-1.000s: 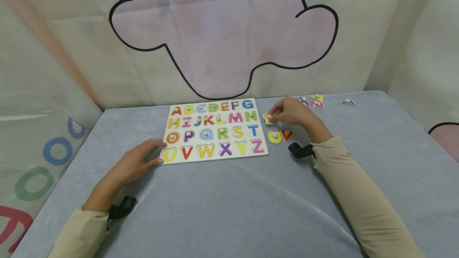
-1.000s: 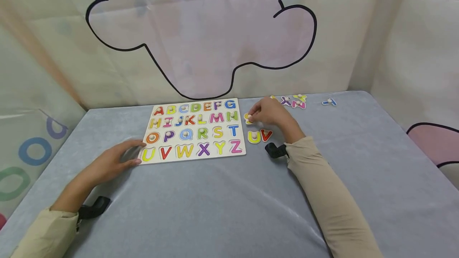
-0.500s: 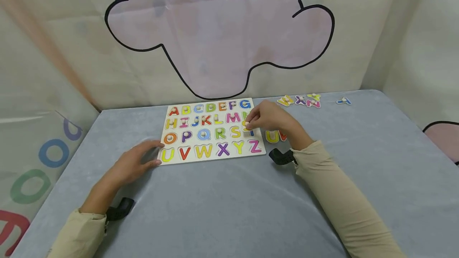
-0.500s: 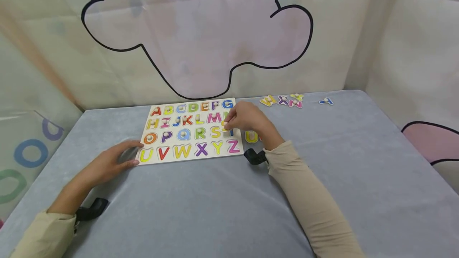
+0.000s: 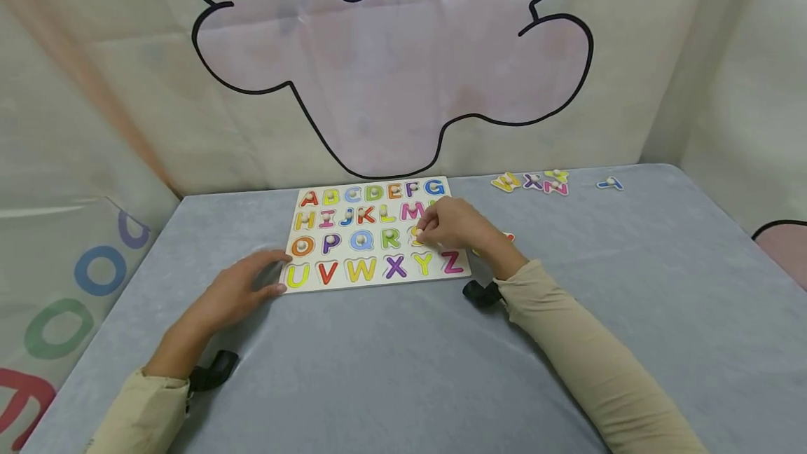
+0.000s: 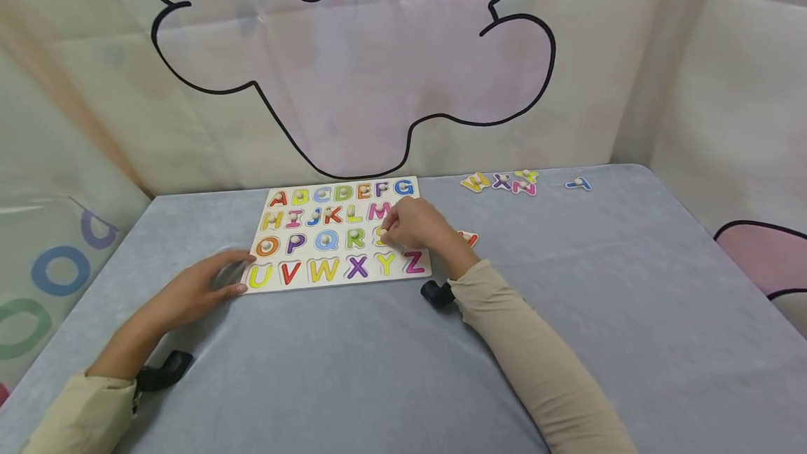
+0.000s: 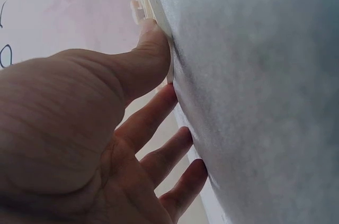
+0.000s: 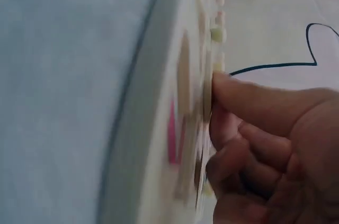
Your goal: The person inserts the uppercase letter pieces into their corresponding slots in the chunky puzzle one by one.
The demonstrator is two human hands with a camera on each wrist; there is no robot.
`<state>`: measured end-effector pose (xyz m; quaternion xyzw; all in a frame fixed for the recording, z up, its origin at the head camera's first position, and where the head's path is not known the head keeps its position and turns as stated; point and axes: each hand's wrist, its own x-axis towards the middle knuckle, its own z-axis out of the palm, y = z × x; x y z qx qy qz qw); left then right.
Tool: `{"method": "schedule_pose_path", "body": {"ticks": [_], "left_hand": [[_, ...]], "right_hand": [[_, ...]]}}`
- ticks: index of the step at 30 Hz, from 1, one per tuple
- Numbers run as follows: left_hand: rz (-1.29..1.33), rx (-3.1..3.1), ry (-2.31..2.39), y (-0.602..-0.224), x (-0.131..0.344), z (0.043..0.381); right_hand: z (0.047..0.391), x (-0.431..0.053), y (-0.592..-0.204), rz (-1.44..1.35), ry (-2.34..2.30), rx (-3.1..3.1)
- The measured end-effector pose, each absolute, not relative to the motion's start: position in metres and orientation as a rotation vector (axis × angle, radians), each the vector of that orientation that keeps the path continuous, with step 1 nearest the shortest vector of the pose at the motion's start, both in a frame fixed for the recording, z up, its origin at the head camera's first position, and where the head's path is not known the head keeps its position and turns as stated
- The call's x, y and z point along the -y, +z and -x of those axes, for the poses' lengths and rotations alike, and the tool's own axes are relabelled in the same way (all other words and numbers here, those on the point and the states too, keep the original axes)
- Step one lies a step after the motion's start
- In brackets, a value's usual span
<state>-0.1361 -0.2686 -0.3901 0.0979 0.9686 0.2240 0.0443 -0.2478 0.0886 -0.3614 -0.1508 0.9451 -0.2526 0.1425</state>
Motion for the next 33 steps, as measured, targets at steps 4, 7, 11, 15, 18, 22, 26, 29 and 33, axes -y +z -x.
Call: {"method": "schedule_pose_path", "body": {"ticks": [4,7,11,15,18,22,26,29,33], "left_hand": [[-0.291,-2.961,0.678,-0.390,0.268,0.137],[-0.284,-2.958,0.678,-0.389,0.269,0.137],[-0.289,-2.957,0.679,-0.389,0.269,0.136],[-0.313,-2.965,0.678,-0.390,0.270,0.136],[-0.323,-2.968,0.675,-0.391,0.270,0.136],[-0.313,-2.965,0.665,-0.390,0.270,0.138],[-0.314,-2.965,0.668,-0.388,0.270,0.138],[-0.308,-2.965,0.674,-0.387,0.270,0.138],[-0.305,-2.960,0.683,-0.388,0.269,0.137]], "right_hand": [[0.248,-0.084,-0.365,0.469,-0.746,-2.742],[0.247,-0.082,-0.364,0.453,-0.765,-2.731],[0.247,-0.084,-0.363,0.436,-0.767,-2.700],[0.250,-0.094,-0.356,0.496,-0.741,-2.689],[0.254,-0.108,-0.346,0.492,-0.754,-2.702],[0.260,-0.130,-0.332,0.383,-0.811,-2.731],[0.266,-0.152,-0.323,0.318,-0.856,-2.769],[0.268,-0.167,-0.319,0.304,-0.895,-2.794],[0.269,-0.190,-0.313,0.257,-0.940,-2.809]]}}
